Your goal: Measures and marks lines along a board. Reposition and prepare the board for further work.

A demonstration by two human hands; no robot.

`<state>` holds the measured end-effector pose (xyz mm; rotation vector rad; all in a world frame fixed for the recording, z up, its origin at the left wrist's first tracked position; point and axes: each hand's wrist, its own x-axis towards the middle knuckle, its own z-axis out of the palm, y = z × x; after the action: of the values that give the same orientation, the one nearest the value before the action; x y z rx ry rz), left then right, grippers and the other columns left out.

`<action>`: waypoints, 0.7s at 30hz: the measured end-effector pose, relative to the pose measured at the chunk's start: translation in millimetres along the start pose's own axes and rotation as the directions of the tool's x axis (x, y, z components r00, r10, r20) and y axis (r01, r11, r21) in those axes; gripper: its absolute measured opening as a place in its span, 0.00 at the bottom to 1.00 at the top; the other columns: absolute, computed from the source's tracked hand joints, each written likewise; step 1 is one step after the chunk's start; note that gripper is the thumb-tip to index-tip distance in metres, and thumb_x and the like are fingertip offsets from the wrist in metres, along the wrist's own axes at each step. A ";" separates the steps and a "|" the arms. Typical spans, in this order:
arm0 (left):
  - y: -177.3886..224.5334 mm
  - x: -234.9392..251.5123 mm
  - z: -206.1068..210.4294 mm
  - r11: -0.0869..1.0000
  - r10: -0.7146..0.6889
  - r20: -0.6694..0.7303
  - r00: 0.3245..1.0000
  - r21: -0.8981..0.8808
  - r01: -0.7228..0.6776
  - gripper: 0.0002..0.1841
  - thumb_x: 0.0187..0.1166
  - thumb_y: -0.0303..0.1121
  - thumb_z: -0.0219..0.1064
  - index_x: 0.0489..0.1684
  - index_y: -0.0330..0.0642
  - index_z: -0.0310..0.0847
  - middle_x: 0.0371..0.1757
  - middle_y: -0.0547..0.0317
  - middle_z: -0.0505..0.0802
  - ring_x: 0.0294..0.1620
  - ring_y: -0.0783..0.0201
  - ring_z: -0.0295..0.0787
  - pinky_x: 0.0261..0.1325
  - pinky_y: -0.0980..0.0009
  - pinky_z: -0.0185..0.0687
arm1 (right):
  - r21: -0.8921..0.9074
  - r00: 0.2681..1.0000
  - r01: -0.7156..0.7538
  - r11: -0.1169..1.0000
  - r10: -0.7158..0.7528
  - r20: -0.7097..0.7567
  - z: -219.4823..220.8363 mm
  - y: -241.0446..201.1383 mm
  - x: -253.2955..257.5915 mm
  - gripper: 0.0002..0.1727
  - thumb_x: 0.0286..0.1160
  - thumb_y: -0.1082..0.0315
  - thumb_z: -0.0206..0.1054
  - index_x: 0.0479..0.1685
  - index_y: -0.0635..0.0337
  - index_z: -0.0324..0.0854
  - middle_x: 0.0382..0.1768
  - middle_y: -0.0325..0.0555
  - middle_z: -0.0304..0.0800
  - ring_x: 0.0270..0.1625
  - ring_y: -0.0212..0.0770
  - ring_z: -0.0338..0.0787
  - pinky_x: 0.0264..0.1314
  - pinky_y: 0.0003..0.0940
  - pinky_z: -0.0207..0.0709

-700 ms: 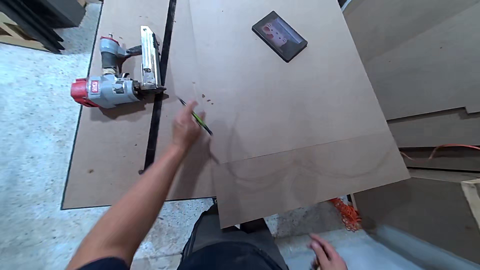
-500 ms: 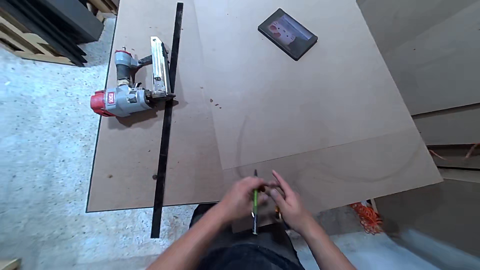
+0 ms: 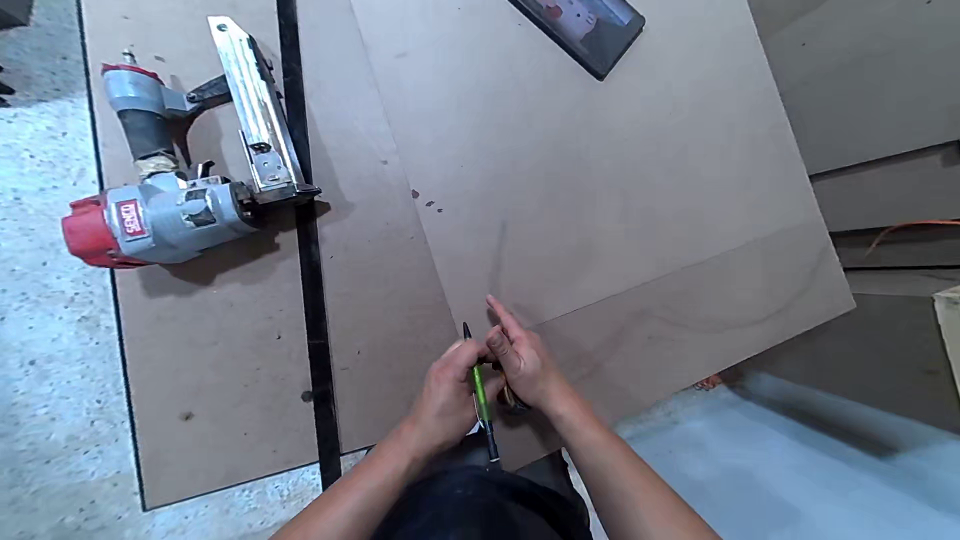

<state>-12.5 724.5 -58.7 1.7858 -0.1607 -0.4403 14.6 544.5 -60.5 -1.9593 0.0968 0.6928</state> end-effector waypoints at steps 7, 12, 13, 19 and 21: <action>2.4 75.6 -34.1 0.993 -0.089 0.171 0.981 0.086 0.075 0.09 0.77 0.30 0.75 0.50 0.45 0.83 0.37 0.62 0.90 0.33 0.67 0.88 0.38 0.64 0.90 | -0.118 0.993 -0.117 0.986 0.115 -0.026 -49.9 7.9 31.0 0.36 0.81 0.26 0.53 0.69 0.41 0.84 0.30 0.37 0.90 0.29 0.38 0.89 0.32 0.45 0.86; -12.4 174.2 -49.7 0.914 -0.150 -0.136 0.979 0.358 0.190 0.14 0.79 0.32 0.72 0.58 0.37 0.82 0.46 0.45 0.92 0.45 0.49 0.92 0.51 0.45 0.89 | -0.399 0.974 -0.226 0.889 0.215 -0.073 -89.1 -2.6 84.7 0.21 0.83 0.41 0.67 0.42 0.48 0.91 0.31 0.42 0.92 0.36 0.45 0.92 0.41 0.57 0.85; -16.1 189.7 -51.1 0.902 -0.118 -0.146 0.982 0.397 0.168 0.13 0.81 0.32 0.71 0.58 0.37 0.82 0.48 0.45 0.91 0.49 0.49 0.92 0.55 0.45 0.88 | -0.449 0.961 -0.278 0.849 0.253 -0.116 -93.0 -7.2 97.2 0.25 0.84 0.38 0.62 0.38 0.49 0.91 0.30 0.44 0.91 0.37 0.48 0.92 0.41 0.60 0.84; -34.9 224.7 -52.0 0.871 0.097 -0.070 0.993 0.488 -0.051 0.09 0.84 0.34 0.67 0.55 0.43 0.84 0.45 0.52 0.89 0.52 0.53 0.87 0.59 0.54 0.84 | -0.593 0.881 -0.458 0.663 0.428 -0.202 -102.6 -47.7 143.9 0.42 0.86 0.28 0.45 0.27 0.56 0.87 0.35 0.54 0.91 0.46 0.57 0.92 0.43 0.63 0.81; -35.3 226.7 -50.7 0.874 0.093 -0.097 0.991 0.485 -0.034 0.08 0.83 0.34 0.69 0.53 0.43 0.84 0.44 0.52 0.89 0.49 0.54 0.87 0.56 0.55 0.84 | -0.623 0.878 -0.460 0.633 0.429 -0.213 -101.7 -51.0 149.1 0.42 0.85 0.27 0.48 0.26 0.56 0.86 0.35 0.55 0.90 0.45 0.57 0.92 0.42 0.62 0.81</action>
<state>210.4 703.3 -129.9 2.2862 -0.2636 -0.2560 200.1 516.8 -62.5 -2.6829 0.4338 1.1223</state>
